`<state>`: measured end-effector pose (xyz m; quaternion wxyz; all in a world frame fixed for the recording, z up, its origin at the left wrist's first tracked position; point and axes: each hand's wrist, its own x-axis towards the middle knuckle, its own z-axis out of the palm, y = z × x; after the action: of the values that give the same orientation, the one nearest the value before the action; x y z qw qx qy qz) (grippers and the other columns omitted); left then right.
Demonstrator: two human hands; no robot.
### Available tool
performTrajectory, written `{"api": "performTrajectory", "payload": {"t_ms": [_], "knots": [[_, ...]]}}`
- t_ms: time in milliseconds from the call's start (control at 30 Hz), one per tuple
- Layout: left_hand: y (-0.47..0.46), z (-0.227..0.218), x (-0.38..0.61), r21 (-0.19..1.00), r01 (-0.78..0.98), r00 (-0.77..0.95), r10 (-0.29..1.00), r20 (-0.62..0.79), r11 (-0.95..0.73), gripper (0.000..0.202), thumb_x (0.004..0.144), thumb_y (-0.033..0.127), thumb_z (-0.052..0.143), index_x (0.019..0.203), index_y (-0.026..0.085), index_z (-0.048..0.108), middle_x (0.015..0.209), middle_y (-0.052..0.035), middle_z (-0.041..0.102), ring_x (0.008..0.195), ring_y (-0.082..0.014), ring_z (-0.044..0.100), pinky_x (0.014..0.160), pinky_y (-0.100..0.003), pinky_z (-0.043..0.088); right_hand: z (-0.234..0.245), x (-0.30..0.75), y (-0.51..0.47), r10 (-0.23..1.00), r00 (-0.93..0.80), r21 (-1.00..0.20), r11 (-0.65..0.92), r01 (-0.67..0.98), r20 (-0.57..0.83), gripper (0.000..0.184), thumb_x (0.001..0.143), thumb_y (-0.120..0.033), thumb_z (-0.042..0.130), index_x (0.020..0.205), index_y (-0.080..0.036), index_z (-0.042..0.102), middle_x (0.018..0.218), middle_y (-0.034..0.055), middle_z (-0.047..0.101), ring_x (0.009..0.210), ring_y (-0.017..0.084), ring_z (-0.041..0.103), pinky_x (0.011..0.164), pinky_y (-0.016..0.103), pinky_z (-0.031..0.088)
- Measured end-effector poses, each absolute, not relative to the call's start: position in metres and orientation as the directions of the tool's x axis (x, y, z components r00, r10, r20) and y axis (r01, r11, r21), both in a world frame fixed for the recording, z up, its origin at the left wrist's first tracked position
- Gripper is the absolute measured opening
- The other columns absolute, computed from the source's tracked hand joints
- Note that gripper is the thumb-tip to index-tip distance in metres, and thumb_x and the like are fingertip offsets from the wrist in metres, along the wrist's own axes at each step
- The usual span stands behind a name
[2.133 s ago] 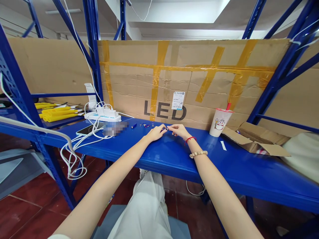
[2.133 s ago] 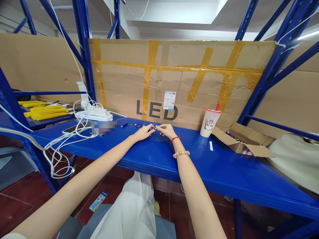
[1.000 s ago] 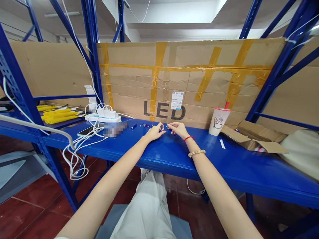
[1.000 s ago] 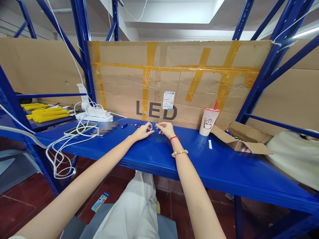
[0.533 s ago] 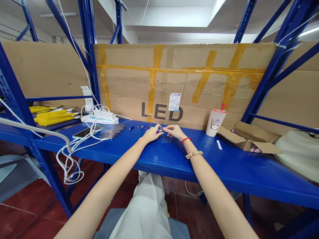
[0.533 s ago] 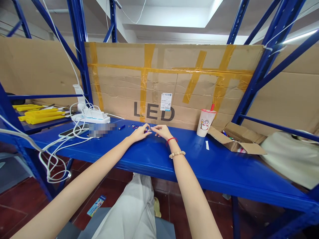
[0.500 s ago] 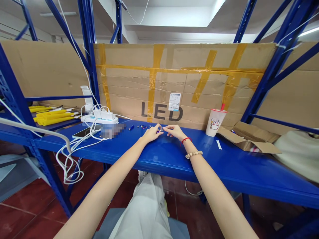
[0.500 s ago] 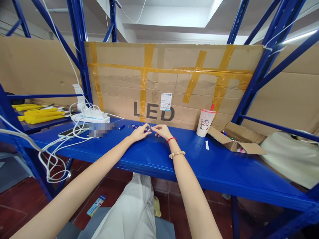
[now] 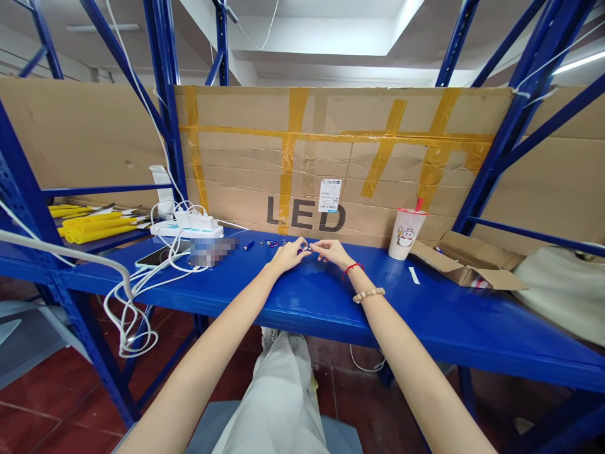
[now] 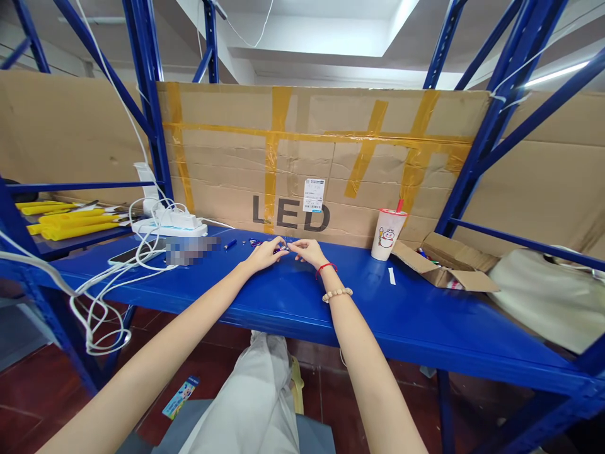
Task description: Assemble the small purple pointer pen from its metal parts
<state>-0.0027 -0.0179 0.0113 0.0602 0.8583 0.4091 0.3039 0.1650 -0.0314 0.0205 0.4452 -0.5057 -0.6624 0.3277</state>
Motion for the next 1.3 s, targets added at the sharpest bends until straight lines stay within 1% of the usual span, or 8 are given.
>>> {"api": "performTrajectory", "payload": {"t_ms": [100, 267, 433, 667, 800, 967, 1133, 1300], "knots": [[-0.019, 0.011, -0.003, 0.362, 0.662, 0.470, 0.740, 0.482, -0.656, 0.025, 0.084, 0.040, 0.046, 0.100, 0.022, 0.048, 0.080, -0.0012, 0.063, 0.080, -0.0184, 0.060, 0.064, -0.024, 0.040, 0.020, 0.165, -0.031, 0.960, -0.081, -0.886, 0.279, 0.371, 0.268, 0.047, 0.059, -0.047, 0.070, 0.083, -0.008, 0.064, 0.069, 0.0041, 0.060, 0.047, 0.003, 0.049, 0.038, 0.011, 0.036], [-0.020, 0.012, -0.004, 0.380, 0.644, 0.473, 0.736, 0.485, -0.664, 0.024, 0.087, 0.040, 0.042, 0.098, 0.021, 0.051, 0.071, 0.0002, 0.063, 0.076, -0.0175, 0.060, 0.065, -0.024, 0.040, 0.019, 0.164, -0.032, 0.962, -0.085, -0.893, 0.272, 0.358, 0.259, 0.049, 0.056, -0.048, 0.070, 0.084, -0.008, 0.064, 0.064, 0.0032, 0.059, 0.047, 0.002, 0.047, 0.039, 0.011, 0.034], [-0.018, 0.010, -0.004, 0.373, 0.618, 0.508, 0.714, 0.482, -0.692, 0.023, 0.087, 0.039, 0.042, 0.093, 0.020, 0.054, 0.071, 0.0008, 0.062, 0.074, -0.0162, 0.059, 0.063, -0.023, 0.039, 0.021, 0.164, -0.032, 0.966, -0.064, -0.902, 0.258, 0.346, 0.251, 0.053, 0.057, -0.048, 0.070, 0.092, -0.008, 0.064, 0.059, 0.0015, 0.056, 0.045, 0.002, 0.044, 0.038, 0.011, 0.032], [-0.013, 0.006, -0.003, 0.378, 0.554, 0.564, 0.669, 0.484, -0.742, 0.023, 0.090, 0.032, 0.037, 0.100, 0.021, 0.054, 0.072, 0.0010, 0.061, 0.072, -0.0141, 0.057, 0.063, -0.021, 0.038, 0.020, 0.167, -0.030, 0.974, -0.096, -0.917, 0.225, 0.330, 0.204, 0.051, 0.056, -0.046, 0.071, 0.090, -0.009, 0.065, 0.069, 0.0033, 0.060, 0.049, 0.002, 0.047, 0.040, 0.011, 0.034], [-0.011, 0.003, -0.001, 0.394, 0.505, 0.581, 0.640, 0.503, -0.768, 0.022, 0.090, 0.030, 0.037, 0.099, 0.018, 0.053, 0.072, -0.0002, 0.059, 0.068, -0.0132, 0.056, 0.066, -0.021, 0.039, 0.018, 0.168, -0.028, 0.976, -0.089, -0.922, 0.217, 0.320, 0.199, 0.048, 0.058, -0.045, 0.071, 0.091, -0.010, 0.065, 0.074, 0.0037, 0.060, 0.050, 0.001, 0.047, 0.040, 0.010, 0.033], [-0.003, -0.003, 0.001, 0.410, 0.475, 0.575, 0.627, 0.526, -0.779, 0.022, 0.090, 0.032, 0.037, 0.097, 0.017, 0.051, 0.072, -0.0016, 0.057, 0.068, -0.0146, 0.056, 0.066, -0.023, 0.040, 0.017, 0.169, -0.026, 0.979, -0.068, -0.926, 0.206, 0.316, 0.195, 0.045, 0.062, -0.043, 0.069, 0.092, -0.010, 0.066, 0.076, 0.0041, 0.060, 0.050, 0.001, 0.046, 0.039, 0.010, 0.031], [0.003, -0.006, 0.002, 0.415, 0.451, 0.572, 0.613, 0.546, -0.790, 0.024, 0.090, 0.032, 0.035, 0.105, 0.017, 0.046, 0.068, -0.0006, 0.055, 0.067, -0.0147, 0.056, 0.068, -0.024, 0.041, 0.018, 0.169, -0.025, 0.982, -0.058, -0.929, 0.187, 0.321, 0.178, 0.047, 0.062, -0.044, 0.069, 0.096, -0.012, 0.066, 0.080, 0.0045, 0.061, 0.051, 0.001, 0.047, 0.039, 0.009, 0.031], [-0.001, -0.006, 0.001, 0.396, 0.449, 0.578, 0.598, 0.555, -0.801, 0.025, 0.090, 0.032, 0.037, 0.109, 0.017, 0.045, 0.072, -0.0014, 0.056, 0.069, -0.0147, 0.056, 0.069, -0.024, 0.042, 0.018, 0.170, -0.027, 0.991, -0.055, -0.929, 0.130, 0.346, 0.119, 0.049, 0.059, -0.046, 0.071, 0.096, -0.013, 0.067, 0.080, 0.0048, 0.062, 0.050, 0.000, 0.046, 0.038, 0.009, 0.028]]}}
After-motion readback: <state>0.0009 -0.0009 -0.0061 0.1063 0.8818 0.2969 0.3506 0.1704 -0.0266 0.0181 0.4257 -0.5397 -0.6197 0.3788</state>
